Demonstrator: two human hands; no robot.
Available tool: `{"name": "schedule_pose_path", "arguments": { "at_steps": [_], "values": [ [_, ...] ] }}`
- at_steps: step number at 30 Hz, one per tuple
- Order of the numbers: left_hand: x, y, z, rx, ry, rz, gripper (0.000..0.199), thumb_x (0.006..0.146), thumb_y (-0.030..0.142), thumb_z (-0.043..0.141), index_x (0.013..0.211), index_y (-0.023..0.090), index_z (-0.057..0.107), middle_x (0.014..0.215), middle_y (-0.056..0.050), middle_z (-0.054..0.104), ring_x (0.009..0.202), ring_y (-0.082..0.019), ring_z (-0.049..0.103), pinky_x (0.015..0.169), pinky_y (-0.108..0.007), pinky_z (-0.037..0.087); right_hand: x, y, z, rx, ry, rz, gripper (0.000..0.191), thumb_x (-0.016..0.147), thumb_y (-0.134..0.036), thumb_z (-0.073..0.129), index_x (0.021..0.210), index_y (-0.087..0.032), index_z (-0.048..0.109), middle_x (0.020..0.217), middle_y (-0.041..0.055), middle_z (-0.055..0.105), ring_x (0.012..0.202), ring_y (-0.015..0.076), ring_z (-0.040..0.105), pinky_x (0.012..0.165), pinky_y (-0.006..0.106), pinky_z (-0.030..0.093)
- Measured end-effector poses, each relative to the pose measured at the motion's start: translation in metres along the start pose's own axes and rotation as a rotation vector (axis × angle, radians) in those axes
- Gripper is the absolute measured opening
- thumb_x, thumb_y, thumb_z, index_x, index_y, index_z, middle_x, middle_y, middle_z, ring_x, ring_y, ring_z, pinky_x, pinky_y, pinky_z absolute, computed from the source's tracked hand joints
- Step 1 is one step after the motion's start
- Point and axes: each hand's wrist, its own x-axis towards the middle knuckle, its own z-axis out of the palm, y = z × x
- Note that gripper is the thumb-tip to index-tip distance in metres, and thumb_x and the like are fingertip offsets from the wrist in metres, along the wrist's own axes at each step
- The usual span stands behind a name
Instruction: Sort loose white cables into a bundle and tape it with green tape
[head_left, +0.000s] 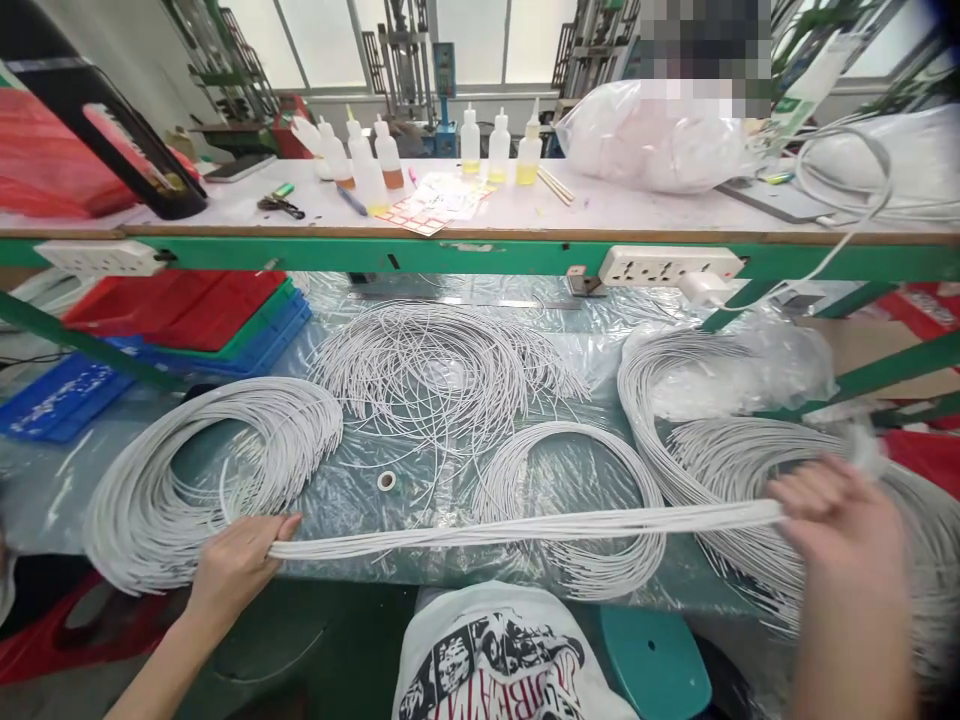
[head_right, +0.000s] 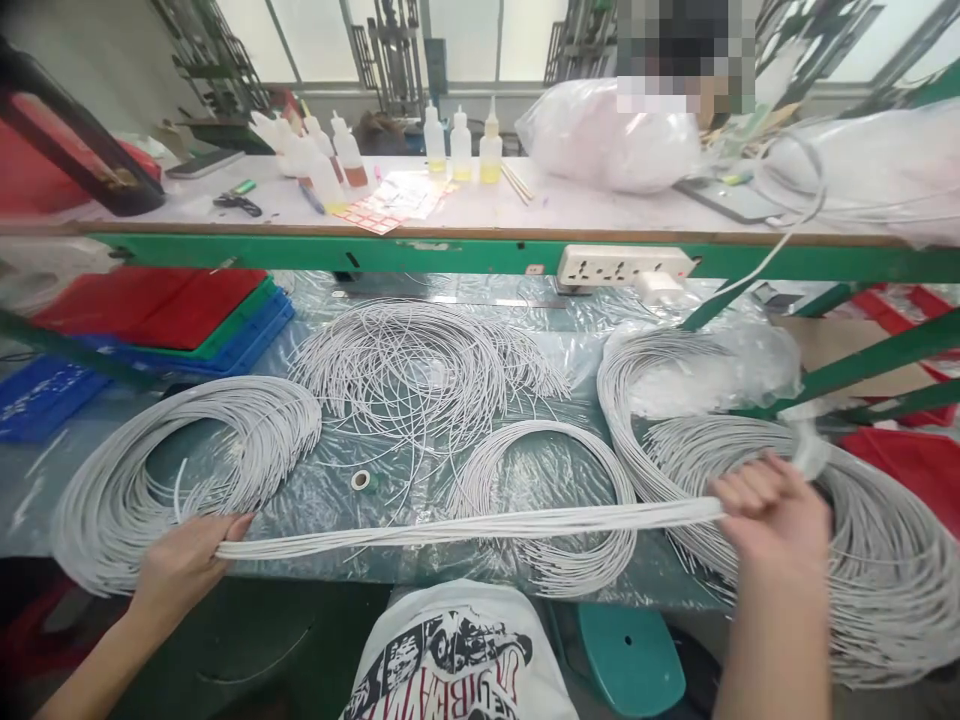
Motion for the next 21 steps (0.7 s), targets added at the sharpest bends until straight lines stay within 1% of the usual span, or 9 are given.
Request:
{"name": "schedule_pose_path", "arguments": {
  "at_steps": [1,3,7,8,10,13,15,18,21],
  "values": [
    [0.004,-0.002,0.005,0.015,-0.019,0.025,0.047,0.090,0.049,0.039,0.067,0.020,0.068,0.066,-0.008,0.070,0.065,-0.022,0.064,0.067,-0.033,0.042,0.011,0.012,-0.005,-0.074,0.101,0.048,0.045,0.096,-0.008,0.027,0.053,-0.020,0.024,0.033,-0.0035,0.024,0.029,0.0022,0.019,0.033,0.025,0.017],
    [0.014,-0.008,0.017,0.037,-0.101,0.063,0.046,0.090,0.047,0.037,0.077,0.019,0.071,0.069,-0.009,0.071,0.068,-0.023,0.064,0.064,-0.031,0.041,0.031,0.038,-0.016,-0.169,0.139,0.100,0.043,0.097,-0.012,0.025,0.056,-0.019,0.016,0.035,-0.0052,0.020,0.029,0.0034,0.016,0.033,0.022,0.019],
    [0.033,-0.029,0.047,0.109,-0.262,0.034,0.042,0.086,0.032,0.034,0.104,0.016,0.070,0.079,-0.011,0.072,0.071,-0.024,0.063,0.058,-0.029,0.038,0.053,0.078,-0.044,-0.210,-0.014,0.213,0.043,0.095,-0.015,0.034,0.062,-0.020,0.007,0.043,-0.0074,0.018,0.035,0.0059,0.020,0.038,0.020,0.028],
    [0.036,-0.033,0.052,0.123,-0.296,0.015,0.042,0.085,0.028,0.034,0.106,0.016,0.069,0.081,-0.011,0.072,0.071,-0.024,0.063,0.057,-0.029,0.038,0.056,0.084,-0.052,-0.211,-0.043,0.252,0.045,0.095,-0.017,0.038,0.063,-0.020,0.006,0.044,-0.0077,0.016,0.036,0.0064,0.020,0.039,0.021,0.029],
    [0.040,-0.037,0.062,0.150,-0.327,0.007,0.039,0.085,0.028,0.034,0.098,0.016,0.069,0.081,-0.011,0.071,0.073,-0.024,0.063,0.059,-0.029,0.038,0.063,0.093,-0.067,-0.228,-0.068,0.286,0.049,0.094,-0.022,0.043,0.065,-0.021,0.004,0.044,-0.0082,0.013,0.038,0.0070,0.017,0.039,0.022,0.027],
    [0.043,-0.032,0.076,0.163,-0.259,0.111,0.041,0.092,0.035,0.033,0.081,0.016,0.067,0.080,-0.012,0.069,0.080,-0.025,0.061,0.074,-0.033,0.042,0.077,0.109,-0.093,-0.267,0.027,0.197,0.050,0.093,-0.024,0.045,0.064,-0.021,0.003,0.042,-0.0085,0.010,0.037,0.0065,0.010,0.037,0.023,0.018],
    [0.045,-0.025,0.089,0.157,-0.245,0.187,0.042,0.094,0.036,0.032,0.081,0.016,0.066,0.084,-0.012,0.067,0.086,-0.027,0.060,0.084,-0.037,0.040,0.086,0.124,-0.110,-0.276,0.099,0.130,0.049,0.093,-0.024,0.043,0.064,-0.020,0.003,0.041,-0.0084,0.009,0.037,0.0060,0.007,0.036,0.024,0.015],
    [0.046,-0.019,0.112,0.170,-0.352,0.214,0.040,0.094,0.028,0.031,0.091,0.014,0.068,0.092,-0.014,0.067,0.093,-0.029,0.059,0.088,-0.040,0.039,0.096,0.153,-0.132,-0.278,0.171,0.089,0.046,0.093,-0.023,0.037,0.063,-0.020,0.002,0.040,-0.0080,0.008,0.036,0.0060,0.006,0.035,0.024,0.013],
    [0.041,-0.025,0.134,0.208,-0.459,0.175,0.036,0.091,0.020,0.033,0.099,0.013,0.068,0.100,-0.015,0.066,0.102,-0.030,0.058,0.092,-0.040,0.038,0.101,0.177,-0.146,-0.298,0.203,0.106,0.049,0.092,-0.026,0.041,0.060,-0.021,0.005,0.040,-0.0082,0.009,0.036,0.0060,0.008,0.035,0.024,0.014]
  ]
}}
